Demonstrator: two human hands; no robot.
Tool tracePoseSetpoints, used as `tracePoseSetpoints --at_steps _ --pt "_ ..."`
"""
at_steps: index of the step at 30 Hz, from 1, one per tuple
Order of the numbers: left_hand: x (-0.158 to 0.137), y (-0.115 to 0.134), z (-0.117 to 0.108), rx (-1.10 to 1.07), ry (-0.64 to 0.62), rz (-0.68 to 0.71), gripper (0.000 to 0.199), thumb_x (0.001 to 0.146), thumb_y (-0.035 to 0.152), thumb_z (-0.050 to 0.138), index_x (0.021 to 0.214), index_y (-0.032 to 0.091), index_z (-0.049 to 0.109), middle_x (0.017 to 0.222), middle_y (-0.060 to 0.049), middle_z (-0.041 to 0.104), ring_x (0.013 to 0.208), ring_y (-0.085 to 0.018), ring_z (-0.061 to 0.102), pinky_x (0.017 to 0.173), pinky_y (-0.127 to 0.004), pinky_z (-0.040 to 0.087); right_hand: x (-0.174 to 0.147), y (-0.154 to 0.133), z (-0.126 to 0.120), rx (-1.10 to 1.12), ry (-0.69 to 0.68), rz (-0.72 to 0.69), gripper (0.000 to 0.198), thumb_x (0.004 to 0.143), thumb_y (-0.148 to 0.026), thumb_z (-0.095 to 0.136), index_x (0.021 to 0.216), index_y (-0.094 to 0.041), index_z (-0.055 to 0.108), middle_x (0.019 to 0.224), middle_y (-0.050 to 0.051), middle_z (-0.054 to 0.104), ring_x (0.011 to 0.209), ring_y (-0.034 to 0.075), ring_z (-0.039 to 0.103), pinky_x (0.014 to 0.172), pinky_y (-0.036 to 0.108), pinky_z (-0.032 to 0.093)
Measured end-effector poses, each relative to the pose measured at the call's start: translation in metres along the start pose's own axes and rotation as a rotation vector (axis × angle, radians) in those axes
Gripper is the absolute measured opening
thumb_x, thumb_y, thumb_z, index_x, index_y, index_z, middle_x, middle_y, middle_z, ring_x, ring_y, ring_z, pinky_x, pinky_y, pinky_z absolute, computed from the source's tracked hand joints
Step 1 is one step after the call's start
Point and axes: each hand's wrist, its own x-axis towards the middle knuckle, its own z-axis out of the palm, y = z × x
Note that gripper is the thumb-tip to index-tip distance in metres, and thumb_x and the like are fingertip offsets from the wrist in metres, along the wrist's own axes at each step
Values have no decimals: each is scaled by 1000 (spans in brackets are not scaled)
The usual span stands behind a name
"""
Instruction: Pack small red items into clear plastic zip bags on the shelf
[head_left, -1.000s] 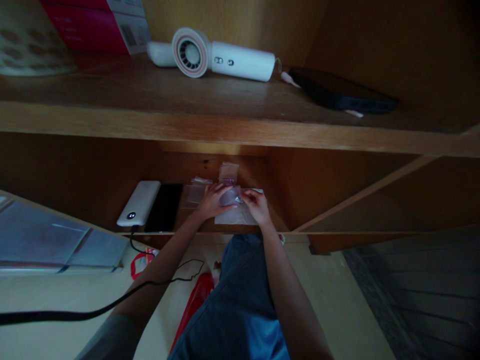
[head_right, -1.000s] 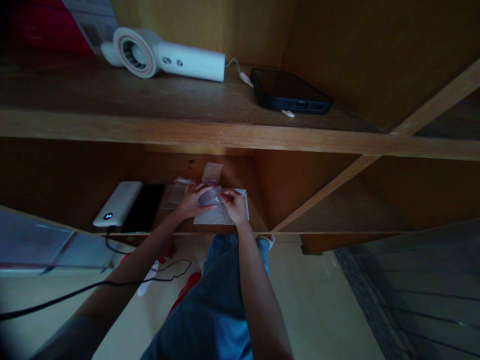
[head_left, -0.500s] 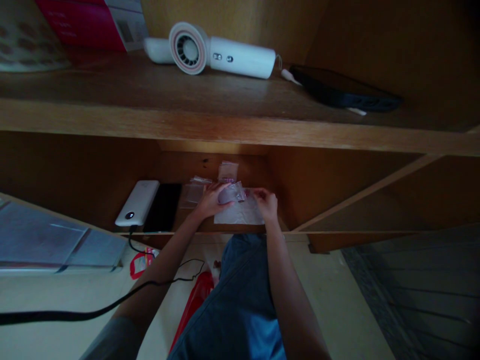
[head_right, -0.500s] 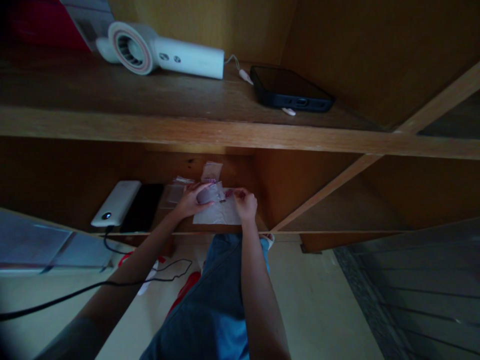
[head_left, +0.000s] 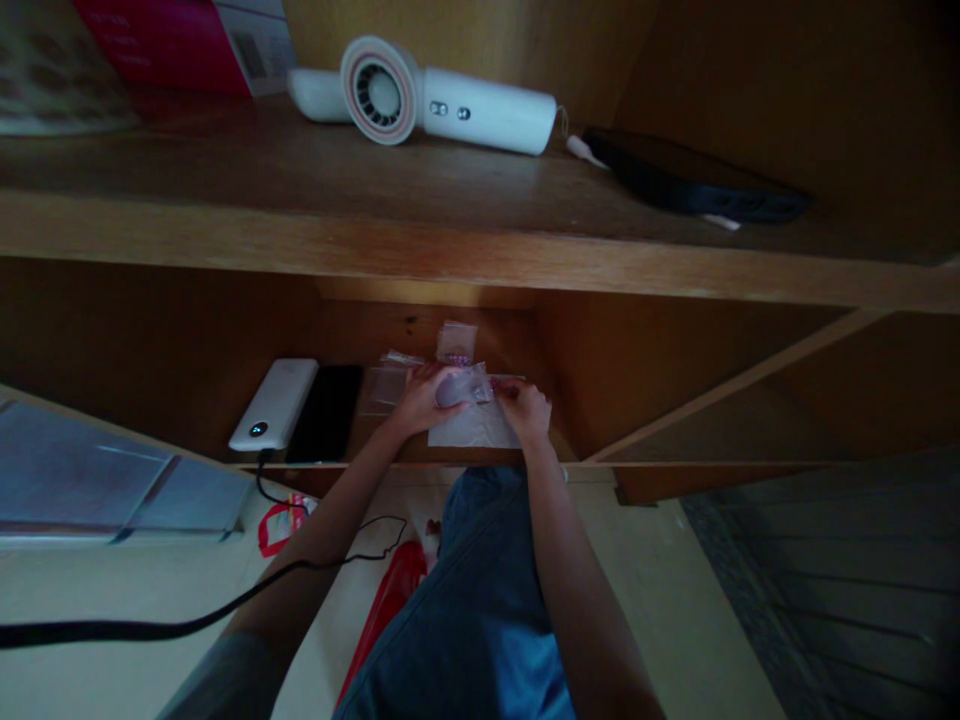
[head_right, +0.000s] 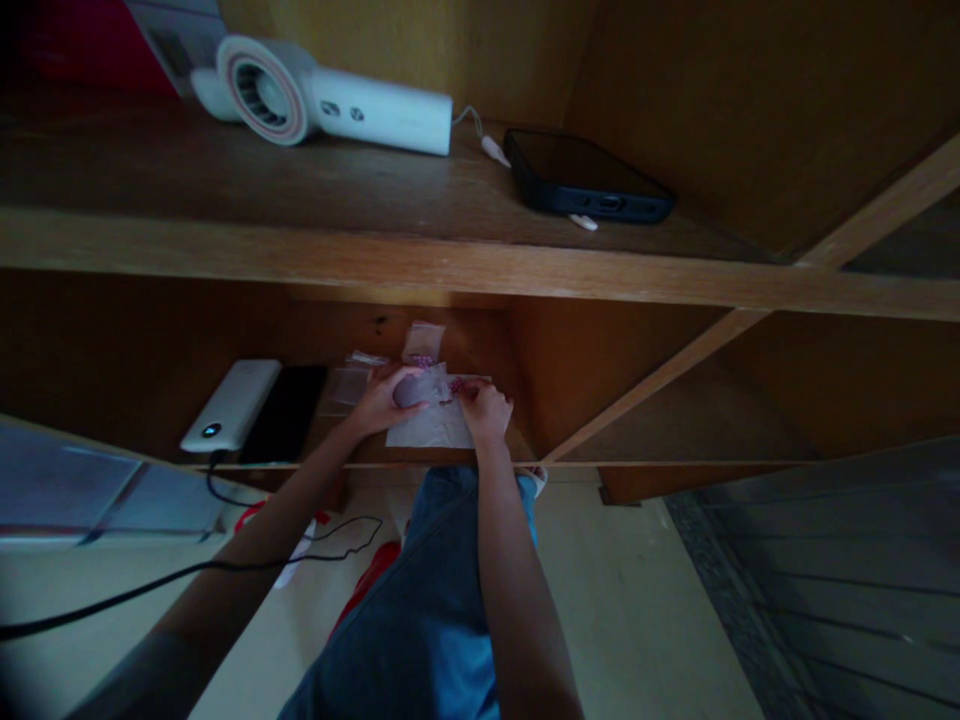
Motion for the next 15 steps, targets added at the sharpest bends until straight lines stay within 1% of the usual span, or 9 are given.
tracePoseSetpoints --at_steps 3,9,12,15 --pt "0 1 -1 7 0 20 48 71 48 62 112 27 49 115 -3 59 108 -25 52 95 -43 32 0 -1 0 -19 -3 5 23 80 -36 50 85 -28 71 83 4 71 81 21 65 80 35 42" --pt "1 3 -2 20 -49 22 48 71 48 63 113 27 50 115 -3 59 110 -25 50 95 -44 31 -1 1 -1 1 7 -2 22 79 -36 52 84 -26 71 82 4 71 81 21 64 82 34 41" --pt "1 2 -1 30 -51 25 47 70 49 63 110 27 52 113 -3 60 108 -25 51 94 -43 32 1 7 1 141 42 14 21 77 -34 53 84 -24 70 81 4 70 78 19 64 75 30 44" --pt "1 1 -1 38 -52 40 46 71 50 62 110 26 53 112 -4 60 106 -25 51 92 -43 32 5 14 6 409 49 -16 21 75 -35 55 81 -21 69 81 3 70 75 17 64 69 26 45"
